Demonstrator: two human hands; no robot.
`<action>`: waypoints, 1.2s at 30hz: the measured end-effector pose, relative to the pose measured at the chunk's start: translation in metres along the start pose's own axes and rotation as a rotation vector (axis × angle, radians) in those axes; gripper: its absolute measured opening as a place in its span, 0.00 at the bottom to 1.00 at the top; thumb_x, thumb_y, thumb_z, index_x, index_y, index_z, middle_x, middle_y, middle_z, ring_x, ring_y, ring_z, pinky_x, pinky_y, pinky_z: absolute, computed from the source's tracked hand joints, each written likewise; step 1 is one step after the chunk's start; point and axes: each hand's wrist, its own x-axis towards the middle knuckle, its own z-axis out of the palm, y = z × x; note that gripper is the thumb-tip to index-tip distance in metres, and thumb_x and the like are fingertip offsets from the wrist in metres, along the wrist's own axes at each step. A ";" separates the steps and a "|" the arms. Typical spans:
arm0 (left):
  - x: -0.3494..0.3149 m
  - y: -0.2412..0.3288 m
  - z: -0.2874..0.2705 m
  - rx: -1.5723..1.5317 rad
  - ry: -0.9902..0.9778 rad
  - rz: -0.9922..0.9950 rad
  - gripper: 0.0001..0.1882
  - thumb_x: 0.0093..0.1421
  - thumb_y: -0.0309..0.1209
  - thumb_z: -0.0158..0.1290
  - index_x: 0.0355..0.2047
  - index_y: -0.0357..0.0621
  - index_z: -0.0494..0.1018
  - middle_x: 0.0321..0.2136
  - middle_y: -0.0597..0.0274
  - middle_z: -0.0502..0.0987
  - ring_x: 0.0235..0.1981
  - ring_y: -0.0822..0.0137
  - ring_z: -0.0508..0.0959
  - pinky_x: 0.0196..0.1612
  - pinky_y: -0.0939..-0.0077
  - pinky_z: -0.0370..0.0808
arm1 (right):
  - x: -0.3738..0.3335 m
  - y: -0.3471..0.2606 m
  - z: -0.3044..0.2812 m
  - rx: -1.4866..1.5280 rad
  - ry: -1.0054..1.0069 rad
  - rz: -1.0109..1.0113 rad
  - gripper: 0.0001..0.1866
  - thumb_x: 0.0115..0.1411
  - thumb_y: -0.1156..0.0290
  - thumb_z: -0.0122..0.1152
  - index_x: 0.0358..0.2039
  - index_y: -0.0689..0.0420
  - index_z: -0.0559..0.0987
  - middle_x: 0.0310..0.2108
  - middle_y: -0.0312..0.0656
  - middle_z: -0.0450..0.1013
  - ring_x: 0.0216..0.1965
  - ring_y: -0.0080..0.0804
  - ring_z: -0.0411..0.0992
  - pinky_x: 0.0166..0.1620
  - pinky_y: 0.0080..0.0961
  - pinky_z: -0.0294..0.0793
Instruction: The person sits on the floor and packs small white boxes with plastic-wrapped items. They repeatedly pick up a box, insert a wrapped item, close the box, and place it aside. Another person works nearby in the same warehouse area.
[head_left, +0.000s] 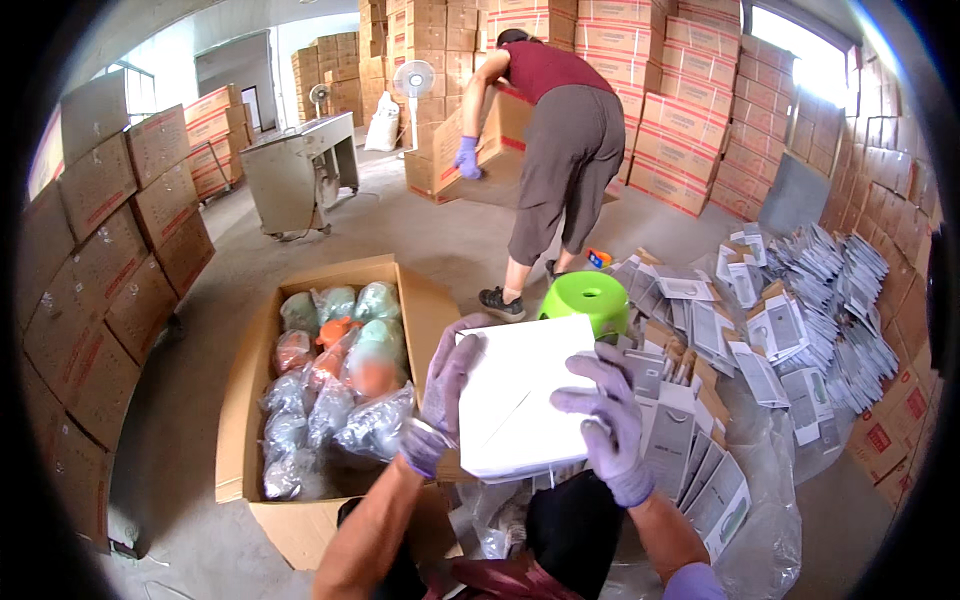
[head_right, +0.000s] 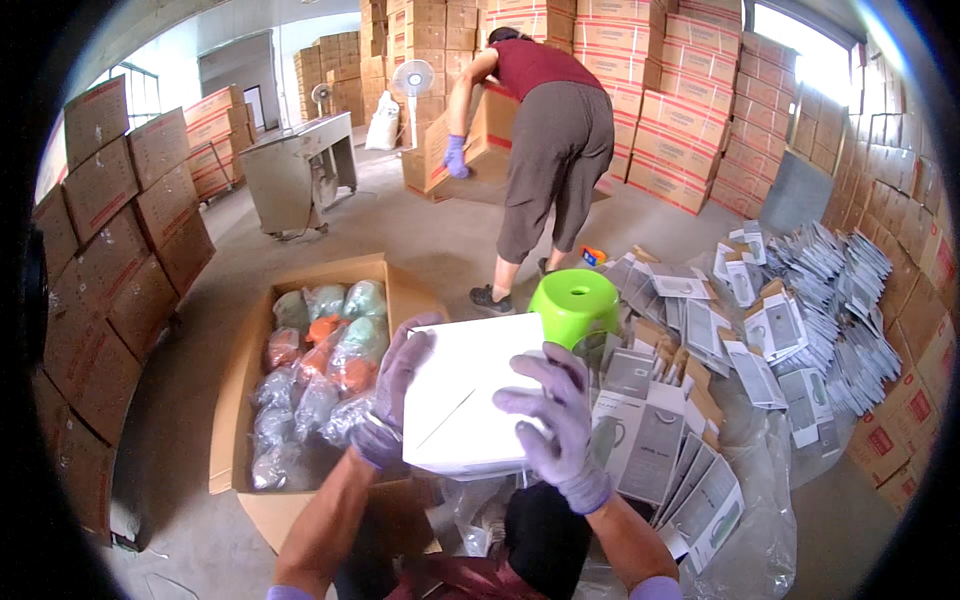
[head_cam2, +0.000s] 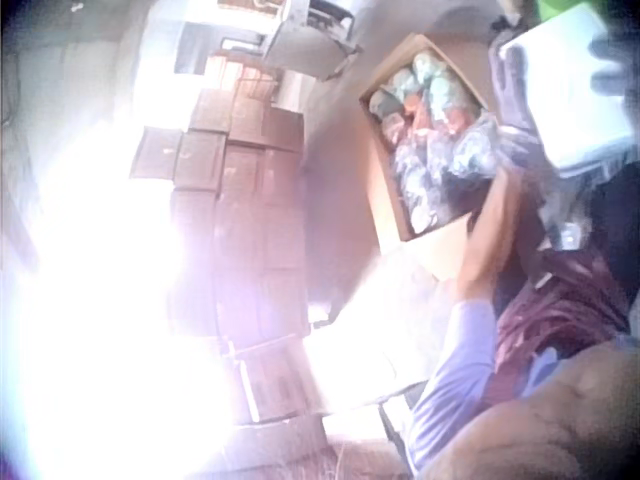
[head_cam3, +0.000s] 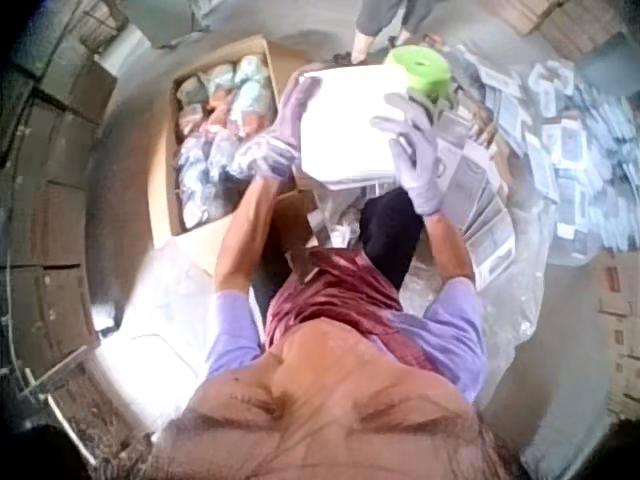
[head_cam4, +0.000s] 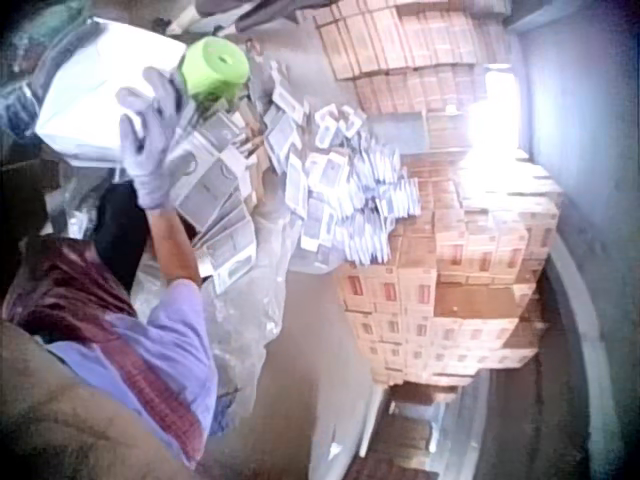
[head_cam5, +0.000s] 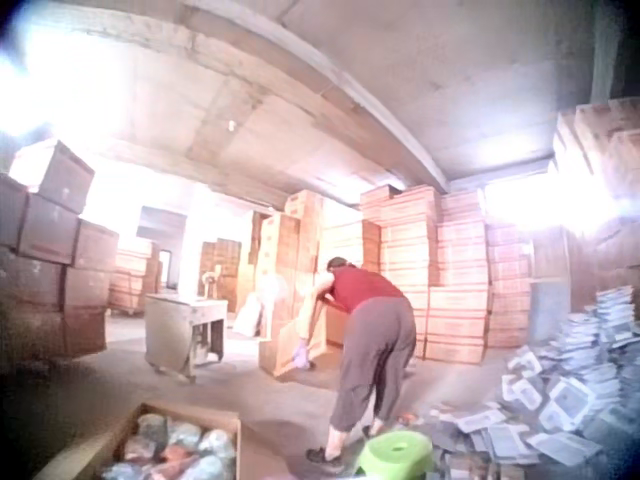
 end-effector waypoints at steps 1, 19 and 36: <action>-0.004 -0.002 -0.013 0.181 -0.030 0.254 0.17 0.63 0.32 0.40 0.45 0.30 0.66 0.48 0.46 0.67 0.48 0.57 0.70 0.52 0.71 0.66 | -0.002 -0.005 0.010 0.031 0.024 0.018 0.15 0.45 0.72 0.54 0.35 0.55 0.80 0.49 0.48 0.69 0.55 0.47 0.62 0.59 0.42 0.57; -0.088 0.008 -0.200 -0.549 0.361 -0.014 0.23 0.62 0.43 0.43 0.51 0.39 0.65 0.44 0.55 0.71 0.45 0.63 0.71 0.51 0.69 0.69 | -0.033 0.037 0.021 0.594 0.396 0.707 0.24 0.57 0.82 0.54 0.56 0.61 0.65 0.54 0.43 0.63 0.56 0.31 0.62 0.59 0.28 0.61; -0.324 0.092 -0.301 -0.016 0.698 -0.192 0.44 0.58 0.66 0.36 0.65 0.51 0.49 0.65 0.60 0.51 0.63 0.54 0.55 0.61 0.49 0.58 | 0.077 -0.162 0.160 0.095 -0.575 -0.688 0.03 0.49 0.68 0.55 0.27 0.47 0.75 0.25 0.34 0.70 0.32 0.33 0.71 0.39 0.30 0.71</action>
